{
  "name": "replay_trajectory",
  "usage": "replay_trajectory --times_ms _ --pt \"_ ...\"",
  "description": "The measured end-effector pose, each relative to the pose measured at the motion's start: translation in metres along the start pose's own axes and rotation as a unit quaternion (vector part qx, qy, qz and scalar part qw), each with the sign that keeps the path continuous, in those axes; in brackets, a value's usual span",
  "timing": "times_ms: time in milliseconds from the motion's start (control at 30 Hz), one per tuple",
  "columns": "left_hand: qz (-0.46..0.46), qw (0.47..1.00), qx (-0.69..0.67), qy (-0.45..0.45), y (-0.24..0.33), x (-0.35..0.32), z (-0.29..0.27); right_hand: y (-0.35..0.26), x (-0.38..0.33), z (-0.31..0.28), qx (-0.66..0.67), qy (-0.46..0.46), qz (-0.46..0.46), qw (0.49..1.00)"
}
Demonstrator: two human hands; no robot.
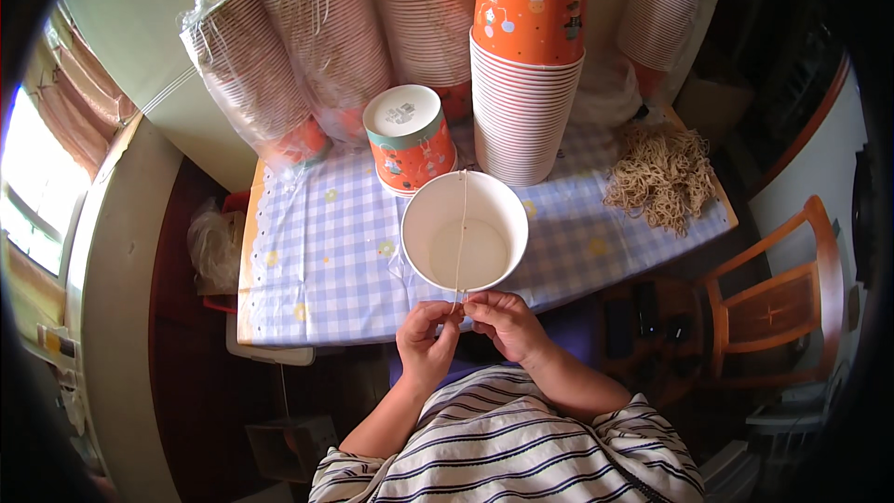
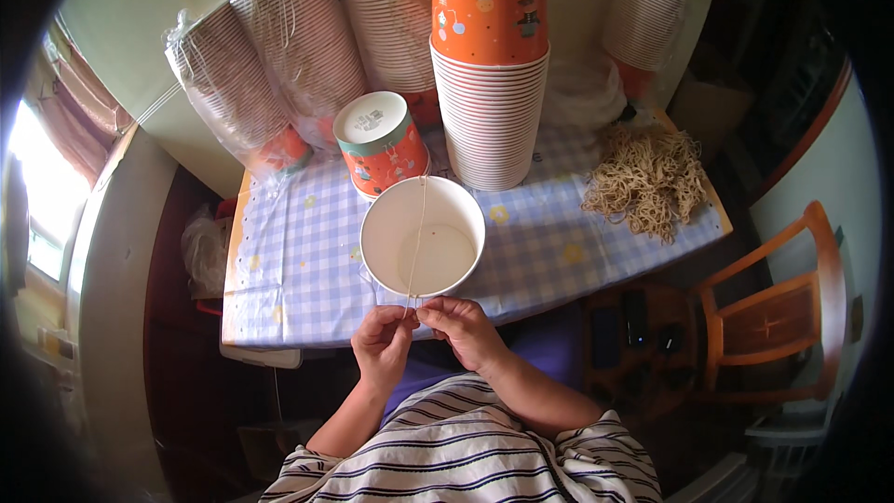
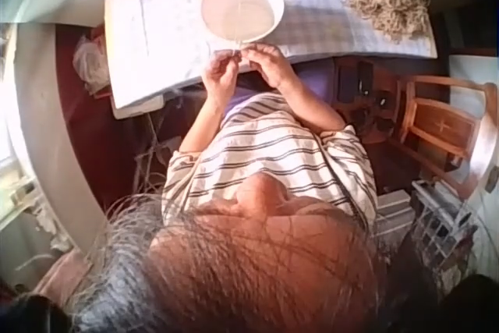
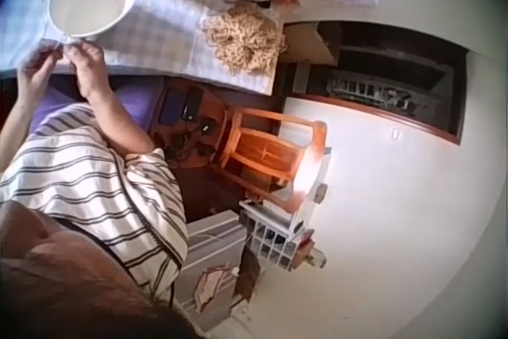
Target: Attaching cord handles to large paper buckets.
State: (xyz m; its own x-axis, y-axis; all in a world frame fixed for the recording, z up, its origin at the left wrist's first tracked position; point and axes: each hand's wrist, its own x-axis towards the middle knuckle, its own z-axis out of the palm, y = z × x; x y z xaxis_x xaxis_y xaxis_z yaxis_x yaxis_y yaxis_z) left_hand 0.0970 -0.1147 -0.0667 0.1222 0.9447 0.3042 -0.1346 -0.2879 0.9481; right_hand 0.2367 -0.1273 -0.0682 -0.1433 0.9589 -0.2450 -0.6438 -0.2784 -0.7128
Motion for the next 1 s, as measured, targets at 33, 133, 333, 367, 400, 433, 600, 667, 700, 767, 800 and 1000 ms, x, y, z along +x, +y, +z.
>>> replay_trajectory --times_ms 33,133,333,367,400,433,600,667,700,767,800,1000 --pt "0.008 1.0 0.013 0.001 0.001 0.001 0.001 -0.001 -0.001 0.001 -0.006 0.004 -0.003 1.0" --pt "0.017 0.999 0.029 0.005 0.001 0.001 0.002 -0.001 0.0 -0.001 -0.015 0.0 -0.012 1.0" --pt "0.057 0.994 0.088 0.016 -0.005 0.002 0.001 0.002 0.002 -0.002 -0.017 0.011 -0.019 1.0" --pt "0.069 0.992 0.1 0.021 -0.007 0.002 0.001 0.002 0.002 -0.002 -0.018 0.013 -0.02 1.0" --pt "0.069 0.992 0.1 0.021 -0.008 0.002 0.0 0.002 0.002 -0.002 -0.018 0.013 -0.02 1.0" --pt "0.068 0.992 0.104 0.02 -0.01 0.002 0.0 0.002 0.003 -0.003 -0.022 0.01 -0.02 1.0" --pt "0.046 0.993 0.112 0.01 -0.009 0.001 -0.001 0.001 0.005 -0.003 -0.062 0.028 -0.044 0.997" --pt "-0.004 0.998 0.065 0.006 -0.011 -0.001 -0.003 -0.006 0.005 0.005 -0.069 0.046 -0.028 0.996" --pt "-0.004 0.998 0.065 0.006 -0.01 -0.002 -0.003 -0.004 0.005 0.005 -0.069 0.046 -0.028 0.996" --pt "-0.038 0.998 0.04 -0.008 -0.007 -0.002 -0.002 0.0 0.006 0.003 -0.056 0.045 -0.032 0.997" --pt "-0.038 0.998 0.04 -0.008 -0.006 -0.002 -0.002 0.002 0.008 0.0 -0.056 0.045 -0.033 0.997" --pt "-0.136 0.987 -0.078 0.026 -0.001 0.004 -0.004 -0.004 0.006 -0.005 -0.082 0.059 -0.042 0.994"
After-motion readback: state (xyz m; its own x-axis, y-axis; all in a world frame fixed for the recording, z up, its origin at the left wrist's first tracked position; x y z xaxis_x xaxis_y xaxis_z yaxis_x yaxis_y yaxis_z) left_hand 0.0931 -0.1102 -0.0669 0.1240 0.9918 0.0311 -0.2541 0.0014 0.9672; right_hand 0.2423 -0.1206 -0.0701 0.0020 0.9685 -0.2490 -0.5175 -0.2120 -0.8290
